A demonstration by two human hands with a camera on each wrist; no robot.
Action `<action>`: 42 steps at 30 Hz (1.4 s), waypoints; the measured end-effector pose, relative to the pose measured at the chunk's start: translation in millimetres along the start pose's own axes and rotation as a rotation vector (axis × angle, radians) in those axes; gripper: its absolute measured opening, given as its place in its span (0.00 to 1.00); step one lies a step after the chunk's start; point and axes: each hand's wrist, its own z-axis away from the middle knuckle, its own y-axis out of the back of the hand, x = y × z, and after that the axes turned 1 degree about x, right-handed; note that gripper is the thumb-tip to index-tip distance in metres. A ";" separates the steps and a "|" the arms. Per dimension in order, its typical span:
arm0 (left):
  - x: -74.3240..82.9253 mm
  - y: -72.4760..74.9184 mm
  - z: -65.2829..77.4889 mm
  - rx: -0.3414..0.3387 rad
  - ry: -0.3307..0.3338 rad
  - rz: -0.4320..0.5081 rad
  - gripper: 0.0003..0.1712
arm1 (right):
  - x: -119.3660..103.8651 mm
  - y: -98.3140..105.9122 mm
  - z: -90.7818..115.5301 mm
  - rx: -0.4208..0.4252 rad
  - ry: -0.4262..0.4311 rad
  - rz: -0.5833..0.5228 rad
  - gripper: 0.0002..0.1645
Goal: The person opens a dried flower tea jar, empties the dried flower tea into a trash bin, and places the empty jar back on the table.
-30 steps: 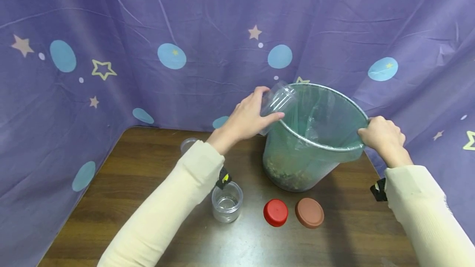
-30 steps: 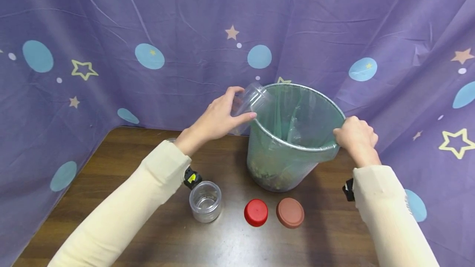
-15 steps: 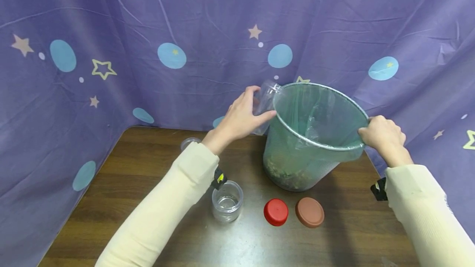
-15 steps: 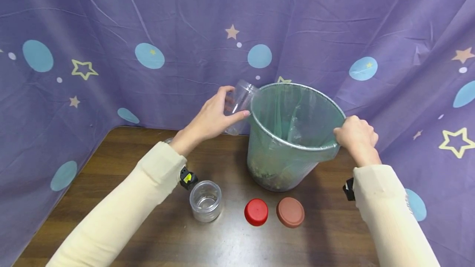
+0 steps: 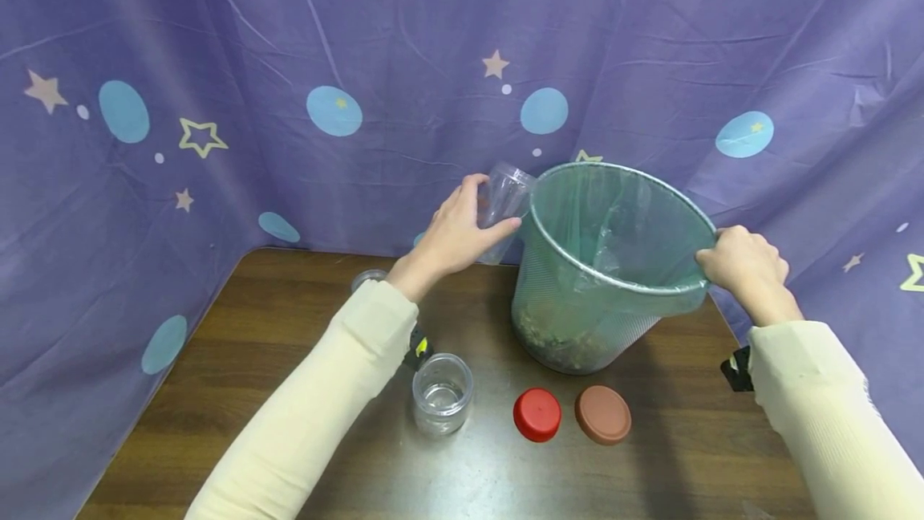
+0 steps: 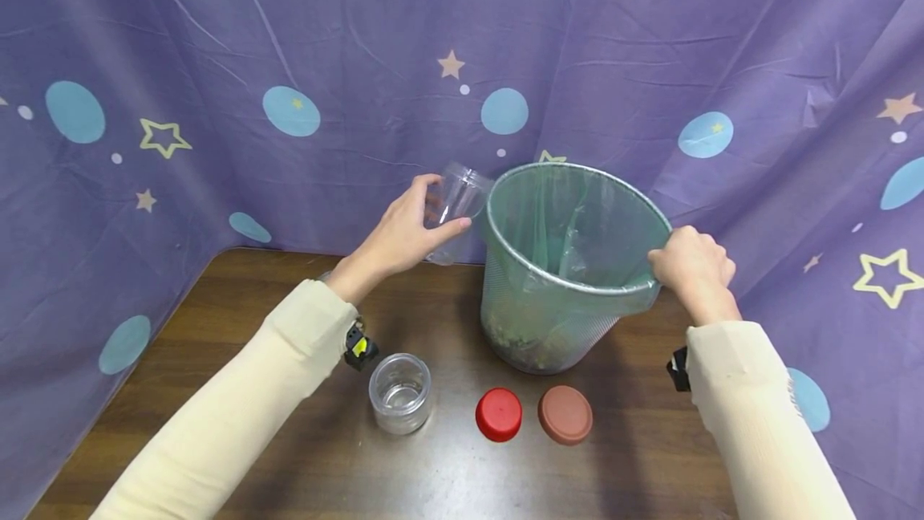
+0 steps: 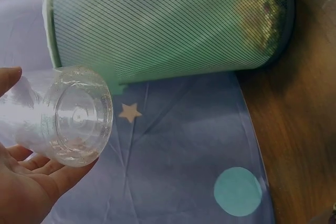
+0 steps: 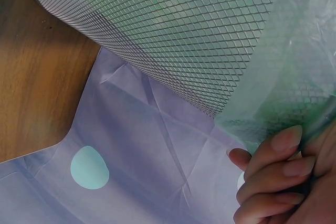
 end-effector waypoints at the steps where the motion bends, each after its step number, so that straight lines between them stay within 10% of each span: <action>1: -2.1 -0.1 0.0 0.002 0.004 0.002 0.46 | -0.1 0.0 0.1 -0.001 0.000 0.000 0.19; 42: -70.8 -33.3 15.9 -0.096 0.128 0.029 0.47 | -0.8 -0.9 -0.1 0.001 -0.010 -0.004 0.17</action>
